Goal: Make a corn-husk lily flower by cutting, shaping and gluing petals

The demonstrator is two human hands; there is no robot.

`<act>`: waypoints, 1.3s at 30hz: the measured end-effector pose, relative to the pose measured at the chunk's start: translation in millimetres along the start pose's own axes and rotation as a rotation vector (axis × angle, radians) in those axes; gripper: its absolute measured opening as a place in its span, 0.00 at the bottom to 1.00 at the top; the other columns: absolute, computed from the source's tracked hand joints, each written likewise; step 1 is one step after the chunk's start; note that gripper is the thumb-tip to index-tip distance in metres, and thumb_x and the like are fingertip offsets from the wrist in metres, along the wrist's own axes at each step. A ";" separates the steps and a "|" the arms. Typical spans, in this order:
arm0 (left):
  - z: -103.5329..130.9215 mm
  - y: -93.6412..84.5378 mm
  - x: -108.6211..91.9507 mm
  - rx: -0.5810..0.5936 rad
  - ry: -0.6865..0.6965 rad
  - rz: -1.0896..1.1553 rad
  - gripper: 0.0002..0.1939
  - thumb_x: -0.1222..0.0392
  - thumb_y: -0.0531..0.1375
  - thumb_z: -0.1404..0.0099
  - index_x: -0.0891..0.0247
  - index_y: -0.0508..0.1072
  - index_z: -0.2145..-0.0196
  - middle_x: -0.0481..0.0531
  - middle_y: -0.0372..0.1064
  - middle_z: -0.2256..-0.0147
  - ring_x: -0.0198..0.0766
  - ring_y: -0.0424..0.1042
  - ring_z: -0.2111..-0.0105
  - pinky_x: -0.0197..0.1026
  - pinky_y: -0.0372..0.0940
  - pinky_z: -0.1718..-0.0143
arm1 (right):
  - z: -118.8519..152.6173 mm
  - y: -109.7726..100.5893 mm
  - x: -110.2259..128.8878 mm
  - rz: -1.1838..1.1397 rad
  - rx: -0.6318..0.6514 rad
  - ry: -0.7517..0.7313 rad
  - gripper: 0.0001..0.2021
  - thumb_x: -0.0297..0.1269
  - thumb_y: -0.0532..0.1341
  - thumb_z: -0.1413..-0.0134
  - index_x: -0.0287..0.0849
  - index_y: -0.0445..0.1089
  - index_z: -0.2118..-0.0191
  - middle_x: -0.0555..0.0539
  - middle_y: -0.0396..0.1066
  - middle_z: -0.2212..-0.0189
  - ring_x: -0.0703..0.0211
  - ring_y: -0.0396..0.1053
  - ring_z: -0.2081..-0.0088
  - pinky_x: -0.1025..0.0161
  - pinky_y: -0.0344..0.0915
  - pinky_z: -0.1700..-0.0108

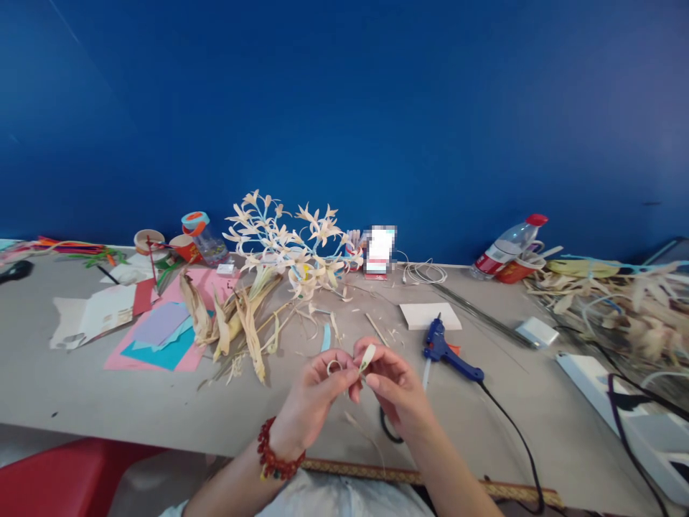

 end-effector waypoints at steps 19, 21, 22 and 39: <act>15.2 -17.1 -25.0 -0.362 0.430 -0.578 0.05 0.61 0.59 0.36 0.62 0.71 0.70 0.48 0.70 0.72 0.35 0.68 0.70 0.35 0.62 0.67 | 21.2 5.8 40.5 0.534 -0.379 -0.458 0.03 0.32 0.65 0.45 0.45 0.72 0.69 0.48 0.68 0.70 0.56 0.67 0.65 0.61 0.66 0.63; 14.6 -17.9 -23.7 -0.360 0.412 -0.549 0.06 0.60 0.59 0.36 0.62 0.71 0.70 0.48 0.70 0.72 0.35 0.68 0.71 0.35 0.62 0.69 | 21.4 7.2 41.6 0.554 -0.378 -0.468 0.04 0.31 0.65 0.45 0.45 0.71 0.71 0.47 0.68 0.71 0.56 0.67 0.66 0.60 0.66 0.64; 14.2 -18.0 -23.2 -0.359 0.406 -0.535 0.06 0.59 0.59 0.36 0.62 0.71 0.70 0.48 0.70 0.72 0.35 0.68 0.71 0.35 0.61 0.69 | 21.5 8.3 42.2 0.567 -0.374 -0.474 0.05 0.31 0.64 0.45 0.45 0.71 0.71 0.47 0.68 0.71 0.56 0.67 0.66 0.60 0.66 0.64; -2.3 -12.0 -11.5 -0.136 0.187 -0.176 0.07 0.56 0.63 0.38 0.63 0.74 0.67 0.50 0.72 0.70 0.37 0.70 0.67 0.39 0.65 0.63 | 20.6 5.9 43.5 0.611 -0.358 -0.484 0.06 0.31 0.62 0.42 0.44 0.70 0.71 0.48 0.69 0.73 0.55 0.67 0.67 0.60 0.63 0.65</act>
Point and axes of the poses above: each hand's wrist, its own z-axis away from the middle knuckle, its own y-axis out of the palm, x = y × z, the point moved 9 cm from there along -z, towards the middle knuckle
